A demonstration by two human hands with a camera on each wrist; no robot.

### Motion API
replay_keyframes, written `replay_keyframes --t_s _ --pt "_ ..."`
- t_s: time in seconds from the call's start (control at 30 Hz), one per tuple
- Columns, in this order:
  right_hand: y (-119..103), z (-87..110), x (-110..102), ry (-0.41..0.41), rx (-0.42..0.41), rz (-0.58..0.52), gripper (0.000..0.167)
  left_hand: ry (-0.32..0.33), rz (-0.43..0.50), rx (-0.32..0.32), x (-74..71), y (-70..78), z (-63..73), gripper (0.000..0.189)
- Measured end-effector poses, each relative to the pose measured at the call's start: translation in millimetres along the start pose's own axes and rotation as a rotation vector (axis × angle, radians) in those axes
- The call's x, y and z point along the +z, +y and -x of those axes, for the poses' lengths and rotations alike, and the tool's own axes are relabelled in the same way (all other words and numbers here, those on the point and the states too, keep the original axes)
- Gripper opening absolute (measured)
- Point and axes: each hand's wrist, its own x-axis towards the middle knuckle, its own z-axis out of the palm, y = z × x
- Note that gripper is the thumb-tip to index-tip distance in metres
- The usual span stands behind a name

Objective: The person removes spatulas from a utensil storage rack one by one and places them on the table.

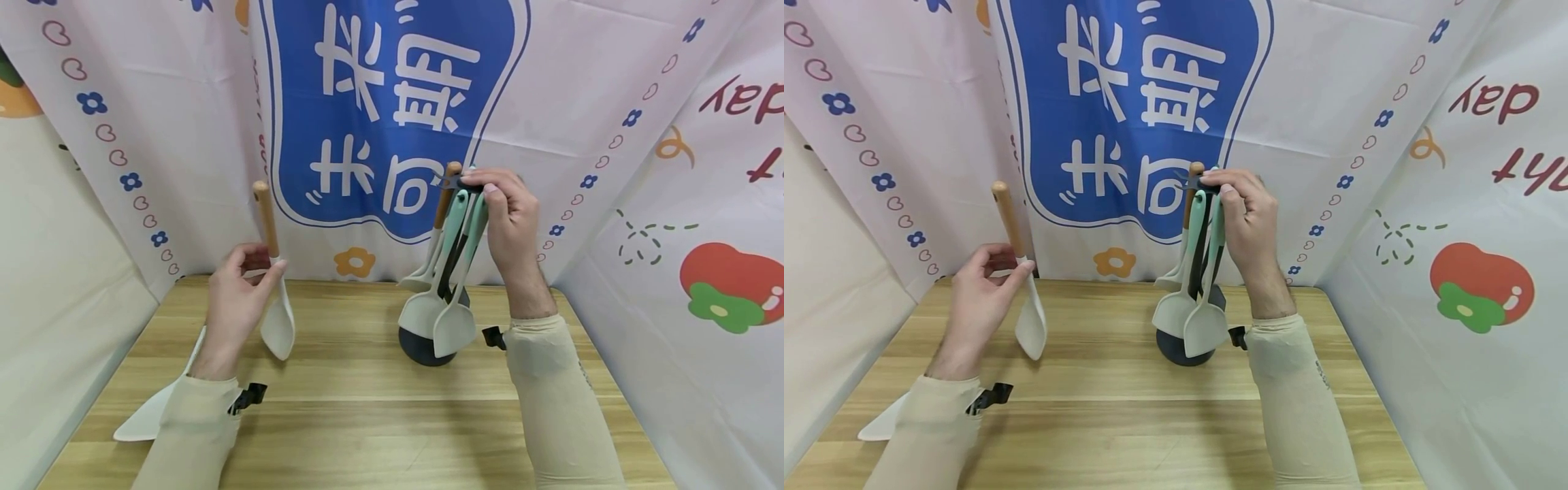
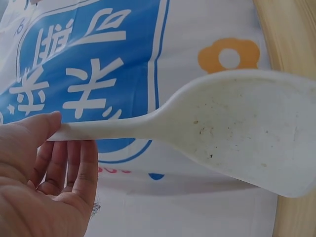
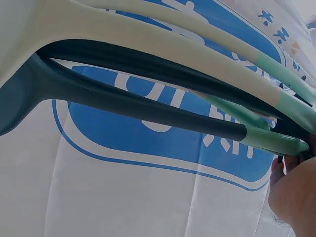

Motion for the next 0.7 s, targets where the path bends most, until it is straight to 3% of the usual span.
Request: replay_keyframes --t_s 0.23,0.7 --pt "1.0 0.1 0.3 -0.003 -0.004 -0.002 0.045 -0.006 -0.079 0.010 -11.8 -7.8 4.1 0.049" --pt "2.1 0.2 0.2 -0.002 -0.009 -0.003 0.045 -0.082 -0.182 -0.049 -31.7 -20.2 10.6 0.047"
